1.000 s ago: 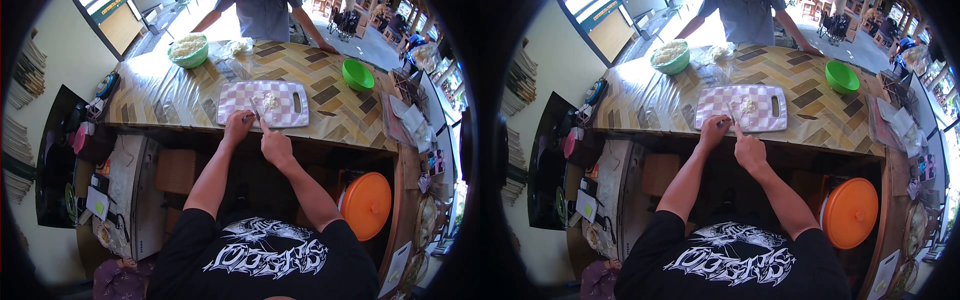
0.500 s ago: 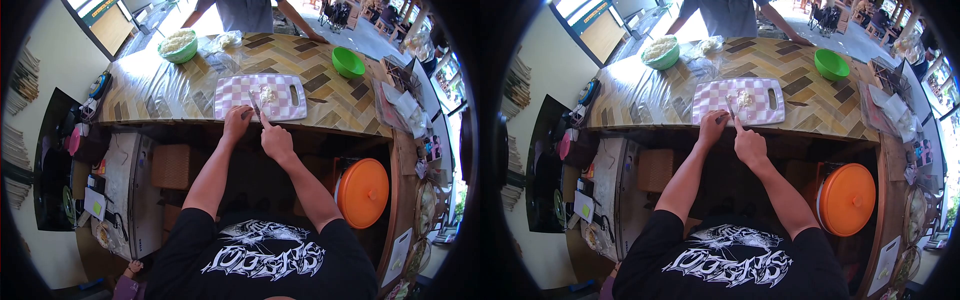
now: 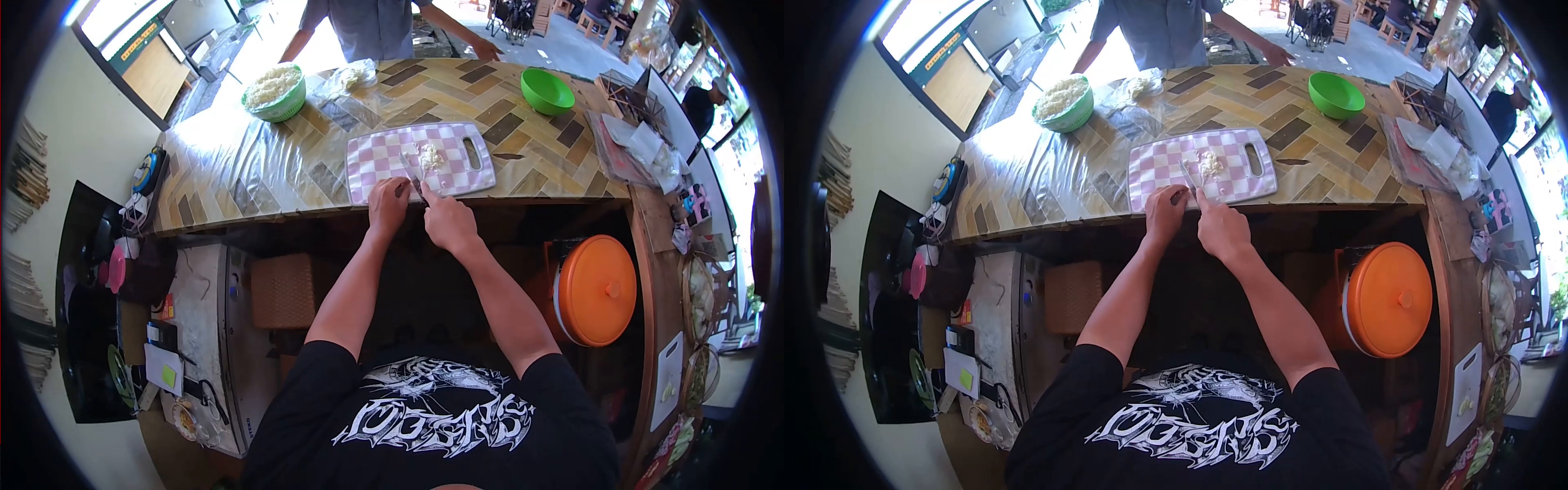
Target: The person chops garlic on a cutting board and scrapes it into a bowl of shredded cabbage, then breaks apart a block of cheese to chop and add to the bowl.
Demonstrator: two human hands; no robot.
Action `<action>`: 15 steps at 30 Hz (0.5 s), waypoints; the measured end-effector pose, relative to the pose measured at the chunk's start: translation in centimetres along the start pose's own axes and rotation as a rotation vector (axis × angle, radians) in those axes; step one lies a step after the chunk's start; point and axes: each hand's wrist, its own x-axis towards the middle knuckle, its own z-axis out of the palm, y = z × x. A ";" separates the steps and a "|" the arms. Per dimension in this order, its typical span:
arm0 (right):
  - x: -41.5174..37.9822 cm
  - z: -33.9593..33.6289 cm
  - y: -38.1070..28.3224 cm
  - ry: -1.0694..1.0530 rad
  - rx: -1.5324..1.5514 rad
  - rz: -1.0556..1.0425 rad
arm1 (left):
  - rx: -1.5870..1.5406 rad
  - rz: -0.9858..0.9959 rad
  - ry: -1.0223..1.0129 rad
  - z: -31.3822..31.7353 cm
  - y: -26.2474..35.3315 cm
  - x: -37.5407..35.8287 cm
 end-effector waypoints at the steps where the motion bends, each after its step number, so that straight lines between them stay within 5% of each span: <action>1: -0.6 -0.4 -0.4 -0.021 -0.013 0.015 | -0.001 -0.004 -0.003 -0.1 0.2 0.0; 15: -0.2 1.2 -1.4 0.017 -0.033 0.066 | 0.036 0.126 -0.071 -1.6 -0.6 0.0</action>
